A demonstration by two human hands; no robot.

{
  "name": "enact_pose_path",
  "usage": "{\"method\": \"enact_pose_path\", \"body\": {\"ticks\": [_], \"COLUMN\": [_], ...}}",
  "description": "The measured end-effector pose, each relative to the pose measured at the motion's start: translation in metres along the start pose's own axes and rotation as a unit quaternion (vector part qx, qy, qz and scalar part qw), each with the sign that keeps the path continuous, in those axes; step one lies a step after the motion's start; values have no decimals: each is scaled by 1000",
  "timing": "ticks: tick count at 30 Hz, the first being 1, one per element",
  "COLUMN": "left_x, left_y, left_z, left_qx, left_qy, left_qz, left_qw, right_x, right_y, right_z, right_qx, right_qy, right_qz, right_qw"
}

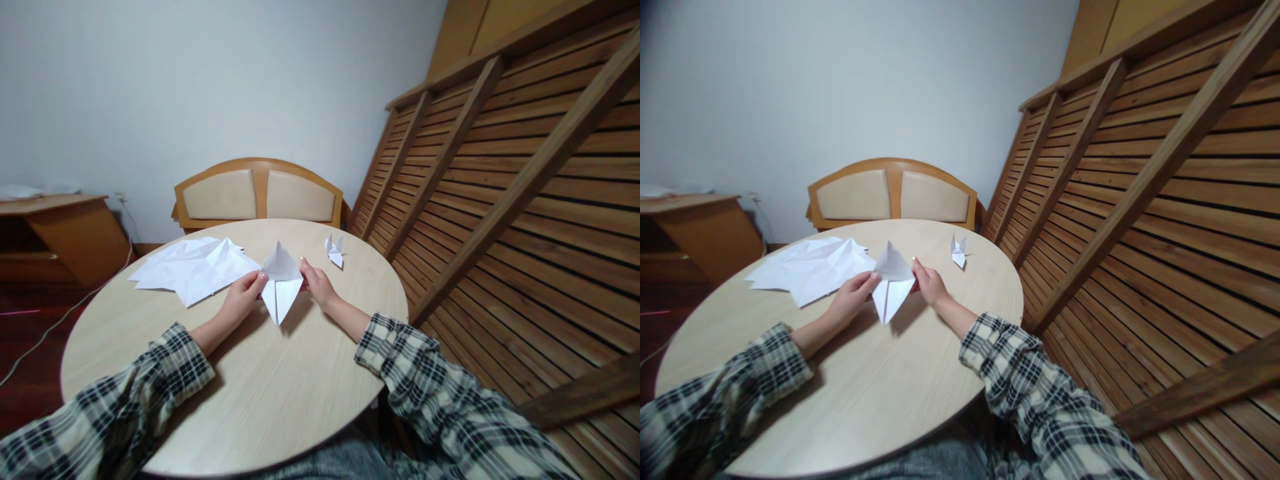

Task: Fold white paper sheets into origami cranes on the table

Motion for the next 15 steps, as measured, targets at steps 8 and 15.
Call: {"method": "enact_pose_path", "body": {"ticks": [8, 15], "left_x": [-8, -6], "left_y": [-16, -17], "left_z": [-2, -1], "left_qx": [-45, -47], "left_qy": [41, 34], "left_qz": [75, 65], "left_qw": [995, 996], "right_x": [18, 17], "right_y": [6, -3], "right_z": [4, 5], "right_qx": [46, 4], "right_qy": [-57, -59], "right_qz": [-148, -57], "right_qw": [986, 997]}}
Point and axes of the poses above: each hand's wrist, its own z-axis away from the middle knuckle, its own x-axis out of the palm, y = z × x, the point moved 10 cm from there along -z, towards the middle knuckle, and after that the axes turned 15 degrees about z, right-handed, at the moved point
